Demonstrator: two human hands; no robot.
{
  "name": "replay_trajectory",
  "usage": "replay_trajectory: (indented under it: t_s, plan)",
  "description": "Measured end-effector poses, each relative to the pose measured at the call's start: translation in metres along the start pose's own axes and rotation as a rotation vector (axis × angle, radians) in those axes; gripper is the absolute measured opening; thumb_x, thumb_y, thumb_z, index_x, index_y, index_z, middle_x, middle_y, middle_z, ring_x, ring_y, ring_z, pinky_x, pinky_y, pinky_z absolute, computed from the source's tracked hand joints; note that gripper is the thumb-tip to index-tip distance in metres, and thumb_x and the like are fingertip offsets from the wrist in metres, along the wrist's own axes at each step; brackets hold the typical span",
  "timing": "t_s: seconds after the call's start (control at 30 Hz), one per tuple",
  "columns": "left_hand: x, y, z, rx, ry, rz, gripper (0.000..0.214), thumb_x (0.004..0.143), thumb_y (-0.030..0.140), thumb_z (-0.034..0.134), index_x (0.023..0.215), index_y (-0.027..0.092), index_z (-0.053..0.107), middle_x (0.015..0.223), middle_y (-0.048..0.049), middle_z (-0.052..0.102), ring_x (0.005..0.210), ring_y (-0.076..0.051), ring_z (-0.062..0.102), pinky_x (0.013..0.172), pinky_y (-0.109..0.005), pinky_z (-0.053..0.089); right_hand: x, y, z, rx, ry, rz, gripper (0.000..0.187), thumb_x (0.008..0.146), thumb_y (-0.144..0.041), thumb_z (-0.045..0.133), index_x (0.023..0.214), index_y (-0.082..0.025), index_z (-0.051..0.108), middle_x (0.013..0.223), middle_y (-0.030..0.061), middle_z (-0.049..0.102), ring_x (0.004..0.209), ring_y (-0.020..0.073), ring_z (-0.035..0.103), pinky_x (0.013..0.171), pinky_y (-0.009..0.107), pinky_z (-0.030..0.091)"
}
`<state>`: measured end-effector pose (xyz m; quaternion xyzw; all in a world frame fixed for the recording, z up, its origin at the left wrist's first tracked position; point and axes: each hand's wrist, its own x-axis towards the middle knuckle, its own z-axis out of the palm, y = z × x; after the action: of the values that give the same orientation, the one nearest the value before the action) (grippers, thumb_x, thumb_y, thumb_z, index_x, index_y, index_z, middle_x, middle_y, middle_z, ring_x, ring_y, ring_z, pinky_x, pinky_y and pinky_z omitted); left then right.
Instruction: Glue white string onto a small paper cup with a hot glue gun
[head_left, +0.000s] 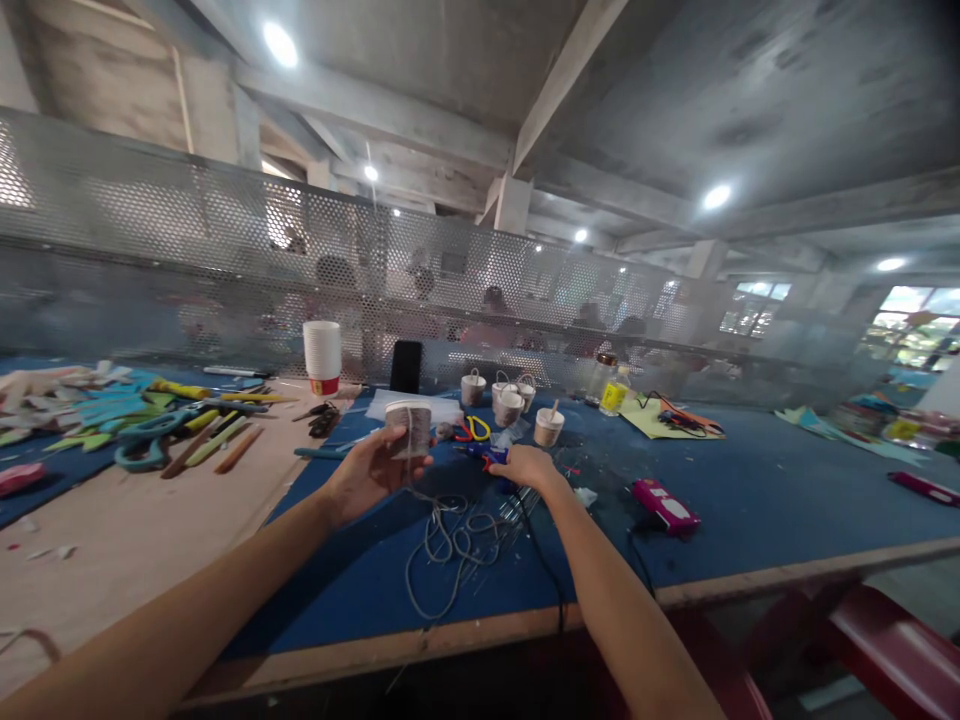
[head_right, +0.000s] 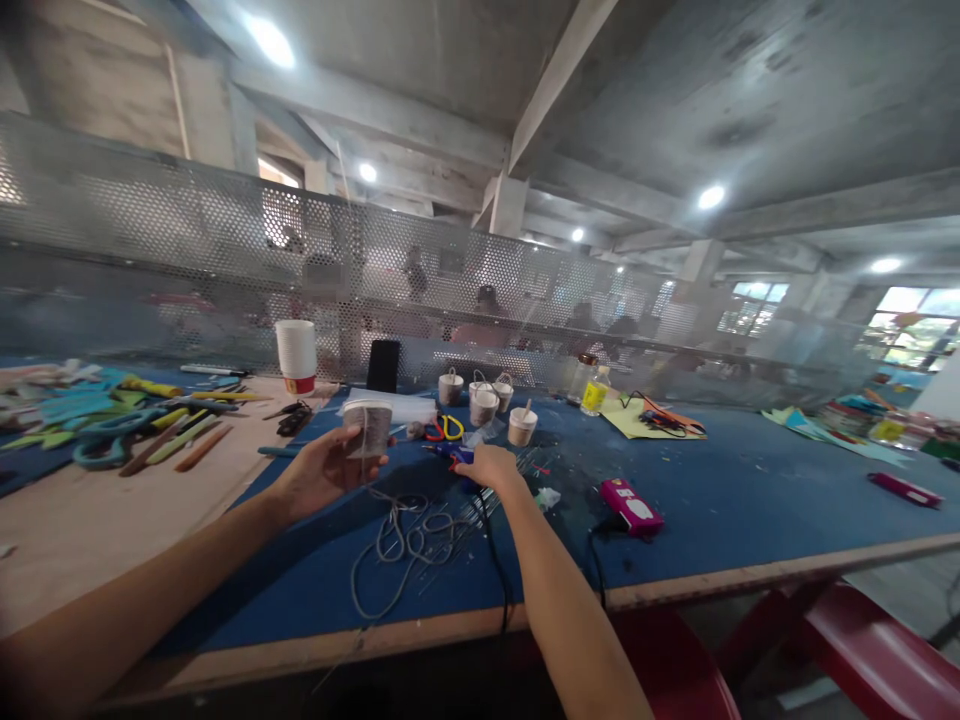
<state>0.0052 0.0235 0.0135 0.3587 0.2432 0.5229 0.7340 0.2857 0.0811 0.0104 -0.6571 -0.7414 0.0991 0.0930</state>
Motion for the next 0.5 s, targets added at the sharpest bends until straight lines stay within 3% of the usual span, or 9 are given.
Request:
replay_trajectory:
  t_s: [0.2,0.4,0.5]
  plan:
    - [0.002,0.004,-0.002,0.006,0.057,0.051,0.031,0.089,0.023,0.062,0.117,0.009,0.066,0.101,-0.0163,0.076,0.076,-0.022,0.073,0.062,-0.029,0.059,0.015,0.009,-0.001,0.319,0.051,-0.003,0.041,0.075,-0.045,0.075,0.051,-0.019,0.056,0.053,0.0028,0.059,0.070,0.0217,0.065,0.061,0.025,0.043]
    - [0.004,0.007,-0.005,-0.019,0.139,0.054,0.028,0.088,0.023,0.064,0.114,0.011,0.068,0.099,-0.0153,0.077,0.069,-0.020,0.072,0.054,-0.026,0.057,0.011,-0.005,-0.011,0.832,0.044,-0.058,0.033,0.094,-0.047,0.051,0.082,-0.018,0.061,0.074,0.0011,0.065,0.063,0.0112,0.062,0.061,0.022,0.052]
    - [0.005,0.006,-0.006,-0.014,0.139,0.058,0.030,0.087,0.022,0.066,0.115,0.013,0.068,0.098,-0.0138,0.077,0.067,-0.020,0.072,0.053,-0.026,0.057,0.002,-0.016,-0.014,1.257,-0.043,-0.077,0.025,0.090,-0.042,0.061,0.086,-0.017,0.062,0.077,0.0010,0.065,0.060,0.0092,0.060,0.060,0.021,0.054]
